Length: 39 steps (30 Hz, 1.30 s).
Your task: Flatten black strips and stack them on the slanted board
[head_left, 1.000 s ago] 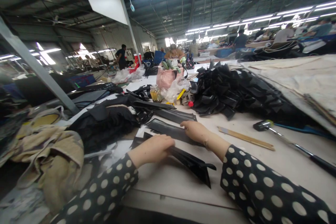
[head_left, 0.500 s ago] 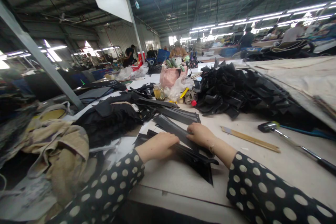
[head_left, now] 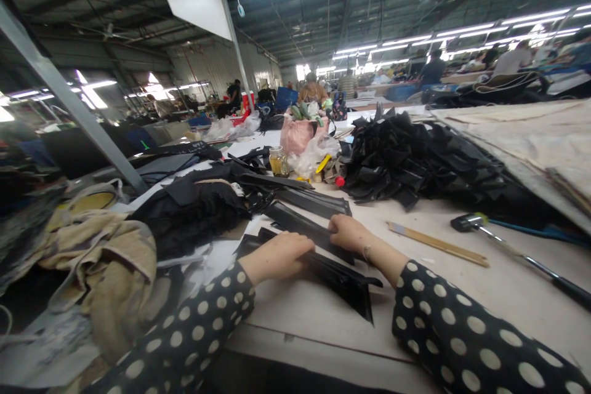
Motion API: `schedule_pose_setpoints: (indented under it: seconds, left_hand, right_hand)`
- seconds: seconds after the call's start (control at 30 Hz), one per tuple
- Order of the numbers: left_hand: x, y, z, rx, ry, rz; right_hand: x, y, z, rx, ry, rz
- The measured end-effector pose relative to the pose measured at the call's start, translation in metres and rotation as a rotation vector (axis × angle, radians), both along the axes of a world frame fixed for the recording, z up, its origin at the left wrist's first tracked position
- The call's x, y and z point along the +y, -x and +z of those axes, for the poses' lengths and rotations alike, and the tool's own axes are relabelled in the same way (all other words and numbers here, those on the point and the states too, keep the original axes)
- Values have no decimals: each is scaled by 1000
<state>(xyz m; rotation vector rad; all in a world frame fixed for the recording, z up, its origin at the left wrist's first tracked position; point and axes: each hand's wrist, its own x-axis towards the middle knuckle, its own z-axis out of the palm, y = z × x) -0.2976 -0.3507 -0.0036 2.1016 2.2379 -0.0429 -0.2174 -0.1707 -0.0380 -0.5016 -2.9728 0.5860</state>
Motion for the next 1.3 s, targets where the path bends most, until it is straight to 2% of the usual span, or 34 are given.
schedule_pose_setpoints:
  seconds: [0.17,0.23,0.4,0.53,0.63,0.73,0.9,1.03,1.17,1.3]
  left_hand:
    - [0,0,1,-3,5,-2]
    - [1,-1,2,-3,11,-5]
    - [3,-2,6,-16,28,-13]
    - [9,4,13,-91,69,-16]
    - [21,13,20,-190,120,-25]
    - [42,26,22,-261,132,-23]
    - [78,49,7,-198,186,26]
    - [92,59,2,-162,251,63]
    - [91,49,10,-133,306,88]
    - [81,15,21,-115,271,51]
  right_hand:
    - [-5,-6,6,73,86,0]
    - [-2,-11,12,135,177,17]
    - [22,-32,35,445,737,-25]
    - [44,-61,50,635,965,-126]
    - [55,-86,52,708,1043,-169]
    - [60,-106,44,762,1127,-221]
    - [62,-122,18,814,1217,-325]
    - [65,-125,4,810,1265,-386]
    - [68,-126,3,830,1284,-373]
    - [69,-128,6,857,1324,-346]
